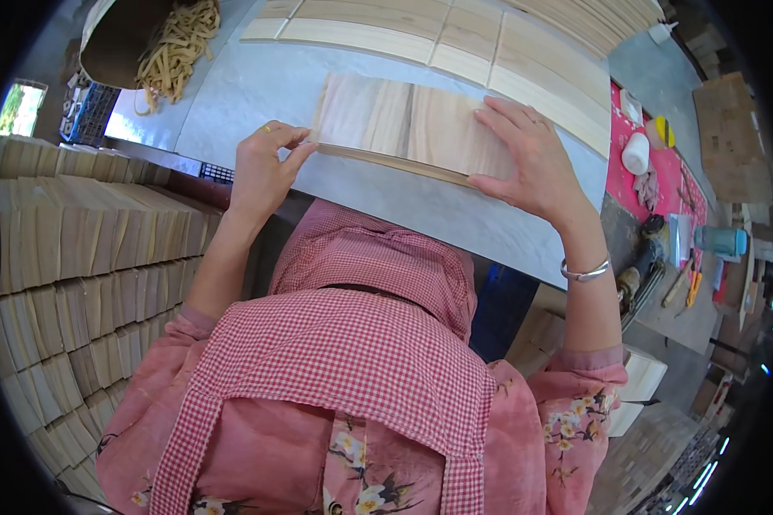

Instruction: Assembling wooden boxes by applying glue to wooden slats and securing them with a pneumatic staple gun.

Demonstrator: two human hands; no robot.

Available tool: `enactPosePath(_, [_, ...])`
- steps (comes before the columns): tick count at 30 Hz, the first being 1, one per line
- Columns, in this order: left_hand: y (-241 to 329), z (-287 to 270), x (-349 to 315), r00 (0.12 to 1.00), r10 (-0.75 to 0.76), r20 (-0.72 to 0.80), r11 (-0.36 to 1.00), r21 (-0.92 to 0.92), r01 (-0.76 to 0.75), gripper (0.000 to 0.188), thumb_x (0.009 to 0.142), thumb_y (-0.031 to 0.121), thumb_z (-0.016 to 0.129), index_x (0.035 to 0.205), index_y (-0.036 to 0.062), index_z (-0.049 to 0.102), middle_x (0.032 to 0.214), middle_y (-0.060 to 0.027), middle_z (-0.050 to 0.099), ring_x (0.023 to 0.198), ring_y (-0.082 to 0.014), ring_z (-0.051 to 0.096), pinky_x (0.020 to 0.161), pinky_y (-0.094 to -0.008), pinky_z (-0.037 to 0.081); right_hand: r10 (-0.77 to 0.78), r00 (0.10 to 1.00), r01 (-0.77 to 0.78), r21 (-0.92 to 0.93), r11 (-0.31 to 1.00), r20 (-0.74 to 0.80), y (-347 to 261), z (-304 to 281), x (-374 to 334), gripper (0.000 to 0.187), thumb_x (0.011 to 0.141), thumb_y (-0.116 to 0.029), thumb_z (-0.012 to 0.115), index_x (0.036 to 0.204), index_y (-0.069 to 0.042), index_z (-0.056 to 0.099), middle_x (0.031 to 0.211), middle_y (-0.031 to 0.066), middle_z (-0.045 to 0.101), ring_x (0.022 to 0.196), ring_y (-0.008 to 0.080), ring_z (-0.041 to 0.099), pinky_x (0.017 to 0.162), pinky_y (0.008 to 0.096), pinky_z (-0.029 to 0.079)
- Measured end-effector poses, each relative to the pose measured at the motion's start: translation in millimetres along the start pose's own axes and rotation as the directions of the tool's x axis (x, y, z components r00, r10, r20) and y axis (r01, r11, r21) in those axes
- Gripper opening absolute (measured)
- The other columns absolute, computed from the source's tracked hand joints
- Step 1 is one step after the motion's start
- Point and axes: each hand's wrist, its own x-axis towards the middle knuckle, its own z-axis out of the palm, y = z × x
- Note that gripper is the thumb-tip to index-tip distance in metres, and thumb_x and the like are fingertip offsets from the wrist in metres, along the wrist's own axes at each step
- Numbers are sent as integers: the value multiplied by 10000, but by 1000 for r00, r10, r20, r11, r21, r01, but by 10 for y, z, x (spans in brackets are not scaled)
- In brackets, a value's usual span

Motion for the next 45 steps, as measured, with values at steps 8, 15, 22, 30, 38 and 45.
enactPosePath(8, [28,18,3,999,30,31,977,208,-36,203,847,133,745,990,-10,764,905,-91,697,782,-256,642,723,-342,514,-48,999,48,-56,997,9,61,87,13,741,694,-238,869,1371,-102,600,1477,80,545,1327,292,510,1190,404,342])
enactPosePath(15, [55,13,7,999,-5,53,970,244,-8,193,841,131,748,978,-3,768,904,-91,695,776,-258,640,706,-347,514,-56,998,58,-84,995,25,77,96,14,757,686,-240,874,1375,-105,591,1476,79,544,1321,289,515,1194,404,333])
enactPosePath(22, [75,42,-14,998,63,16,949,309,-65,169,837,118,751,961,4,770,890,-83,687,756,-247,631,682,-339,506,17,996,-11,-67,998,92,-13,76,77,803,700,-242,861,1423,-99,540,1493,79,524,1319,279,517,1187,398,349])
enactPosePath(30, [-3,81,-34,981,189,-44,940,298,-168,150,834,115,759,934,4,761,877,-76,677,722,-240,615,672,-332,498,-96,990,77,-165,983,-107,25,231,-32,673,771,-204,802,1376,-59,546,1396,98,570,1223,285,555,1073,376,435])
enactPosePath(38, [6,44,-24,983,185,8,942,284,-180,151,841,109,759,939,-6,751,881,-77,677,717,-236,614,674,-332,493,342,797,-260,229,938,-498,104,368,-793,277,834,-59,732,1101,-11,675,1035,83,676,883,234,632,801,324,519])
enactPosePath(45, [85,24,11,991,121,53,964,232,-130,137,852,70,745,939,-35,731,879,-90,677,730,-217,621,690,-317,496,431,767,-351,252,902,-475,-66,620,-928,81,823,-29,715,902,-21,699,848,50,631,711,216,593,660,309,485])
